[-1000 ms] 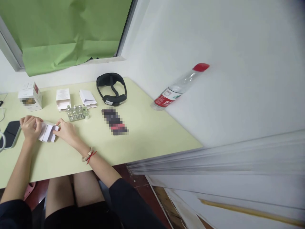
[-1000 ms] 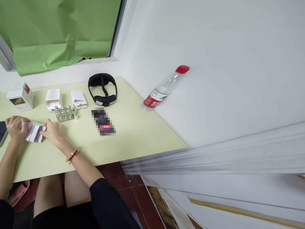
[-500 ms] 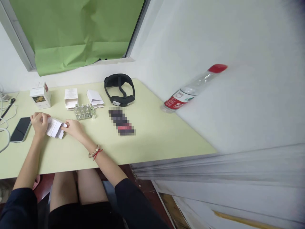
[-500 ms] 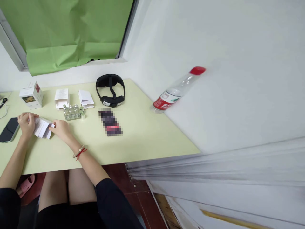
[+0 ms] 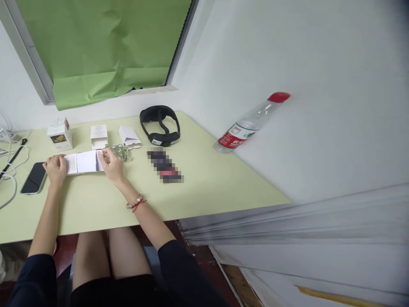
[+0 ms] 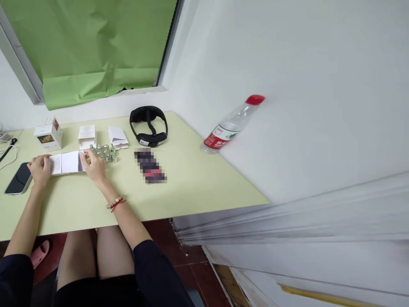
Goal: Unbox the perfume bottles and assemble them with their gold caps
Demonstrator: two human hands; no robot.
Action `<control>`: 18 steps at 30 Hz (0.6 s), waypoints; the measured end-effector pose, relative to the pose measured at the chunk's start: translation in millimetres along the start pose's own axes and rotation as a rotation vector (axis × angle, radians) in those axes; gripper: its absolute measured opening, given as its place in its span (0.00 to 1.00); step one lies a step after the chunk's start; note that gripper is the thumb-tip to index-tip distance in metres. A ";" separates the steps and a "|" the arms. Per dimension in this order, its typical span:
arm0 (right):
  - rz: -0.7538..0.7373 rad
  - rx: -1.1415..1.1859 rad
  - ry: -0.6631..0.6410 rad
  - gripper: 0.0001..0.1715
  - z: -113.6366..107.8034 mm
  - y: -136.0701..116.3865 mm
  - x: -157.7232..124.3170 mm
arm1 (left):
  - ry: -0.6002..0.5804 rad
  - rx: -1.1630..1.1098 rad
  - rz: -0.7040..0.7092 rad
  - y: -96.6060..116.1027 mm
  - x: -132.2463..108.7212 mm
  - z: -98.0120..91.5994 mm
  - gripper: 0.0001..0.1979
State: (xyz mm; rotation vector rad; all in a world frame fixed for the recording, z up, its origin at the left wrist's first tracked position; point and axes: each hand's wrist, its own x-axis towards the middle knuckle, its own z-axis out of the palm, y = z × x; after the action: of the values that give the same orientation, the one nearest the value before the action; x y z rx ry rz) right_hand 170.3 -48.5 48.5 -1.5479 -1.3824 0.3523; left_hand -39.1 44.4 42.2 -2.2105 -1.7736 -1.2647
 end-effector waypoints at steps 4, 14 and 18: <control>0.013 0.007 0.039 0.22 -1.6 6.8 3.3 | 0.030 -0.012 -0.007 -5.1 1.4 0.8 0.13; 0.275 0.459 0.422 0.31 -18.9 26.1 20.4 | -0.111 -0.005 -0.079 -8.6 4.0 2.8 0.16; 0.318 0.587 0.547 0.28 -31.5 51.2 37.4 | -0.149 -0.023 -0.133 -5.5 3.7 2.6 0.14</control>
State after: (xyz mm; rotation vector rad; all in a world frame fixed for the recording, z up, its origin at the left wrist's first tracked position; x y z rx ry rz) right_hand 235.4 -23.3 36.4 -1.2319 -0.5375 0.4383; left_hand -42.1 50.5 40.3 -2.2896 -1.9992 -1.1759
